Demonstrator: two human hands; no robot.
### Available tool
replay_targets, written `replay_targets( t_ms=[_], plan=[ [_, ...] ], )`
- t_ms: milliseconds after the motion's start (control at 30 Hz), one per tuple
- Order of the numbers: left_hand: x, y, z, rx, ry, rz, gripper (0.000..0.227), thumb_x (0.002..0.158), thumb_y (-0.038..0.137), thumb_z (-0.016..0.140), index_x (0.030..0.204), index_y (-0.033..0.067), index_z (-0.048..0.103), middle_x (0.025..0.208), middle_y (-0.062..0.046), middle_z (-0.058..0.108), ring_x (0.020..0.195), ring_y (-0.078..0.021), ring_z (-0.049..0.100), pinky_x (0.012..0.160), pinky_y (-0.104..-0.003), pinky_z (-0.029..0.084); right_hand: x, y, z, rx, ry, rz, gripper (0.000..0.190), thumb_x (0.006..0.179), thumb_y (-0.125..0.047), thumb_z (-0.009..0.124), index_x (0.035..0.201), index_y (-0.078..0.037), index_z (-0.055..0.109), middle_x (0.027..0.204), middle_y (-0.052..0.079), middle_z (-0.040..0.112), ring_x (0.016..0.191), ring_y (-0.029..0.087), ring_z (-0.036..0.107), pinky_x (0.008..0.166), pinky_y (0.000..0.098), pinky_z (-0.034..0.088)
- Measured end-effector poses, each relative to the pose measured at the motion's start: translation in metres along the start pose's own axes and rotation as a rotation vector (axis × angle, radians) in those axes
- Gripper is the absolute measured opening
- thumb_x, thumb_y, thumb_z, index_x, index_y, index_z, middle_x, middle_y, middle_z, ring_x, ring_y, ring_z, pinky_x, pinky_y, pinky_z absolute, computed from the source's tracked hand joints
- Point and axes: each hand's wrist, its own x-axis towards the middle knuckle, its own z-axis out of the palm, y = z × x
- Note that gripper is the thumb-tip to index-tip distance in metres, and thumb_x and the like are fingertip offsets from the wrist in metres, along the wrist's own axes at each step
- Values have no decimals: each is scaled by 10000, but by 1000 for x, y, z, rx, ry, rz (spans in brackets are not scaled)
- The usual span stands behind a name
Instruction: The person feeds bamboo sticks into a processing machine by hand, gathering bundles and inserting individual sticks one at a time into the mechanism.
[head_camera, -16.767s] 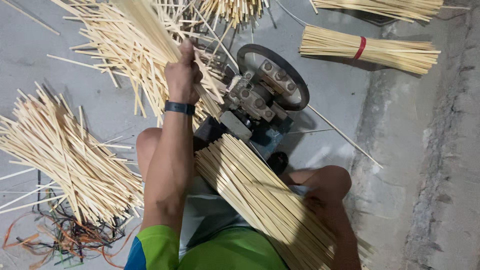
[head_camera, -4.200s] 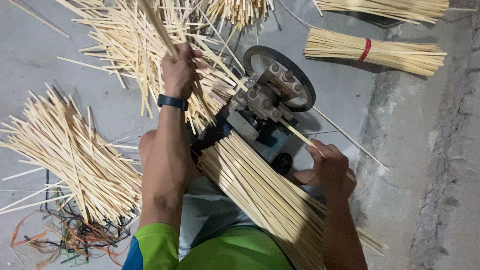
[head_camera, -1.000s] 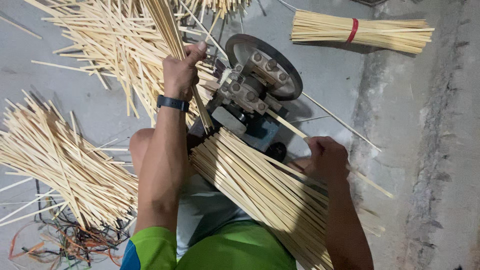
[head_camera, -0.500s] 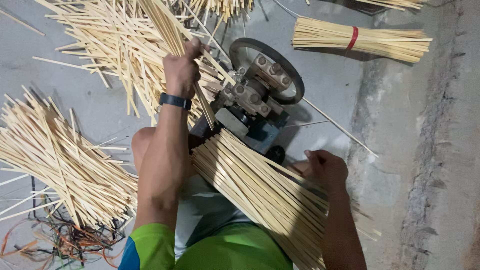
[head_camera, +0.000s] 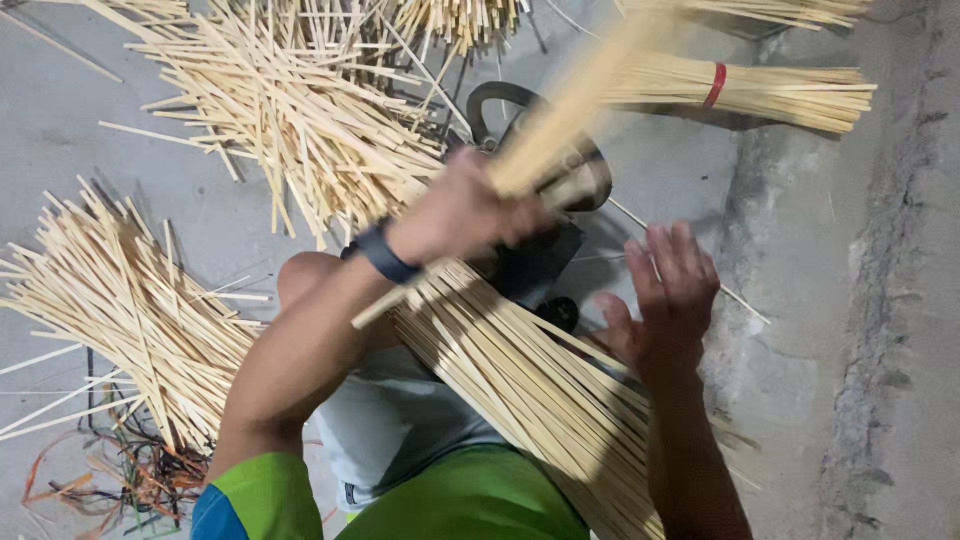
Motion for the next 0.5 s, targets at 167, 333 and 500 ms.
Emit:
replay_targets(
  t_ms=[167,333,500],
  plan=[
    [-2,20,53,207,-304,-156,231,899,310,782,934,83,793,716,-88,758,553,-171,678,567,-334,566,-25,19,10,289,-365,159,106,970,-219,742,1009,-120,738,967,54,765,903,172,744,860,373,612],
    [10,22,7,112,-78,-291,226,949,315,681,1016,132,794,777,-25,788,611,-115,704,543,-300,577,-96,61,-2,459,-291,581,80,949,-199,738,966,-131,777,809,36,720,719,138,662,622,305,558],
    [-5,18,-63,-179,266,-354,343,1021,412,568,1046,119,745,793,-1,766,589,-41,685,412,-195,470,-140,79,-20,125,-452,966,124,989,-194,780,924,-91,757,748,49,682,669,124,609,634,312,521]
  ],
)
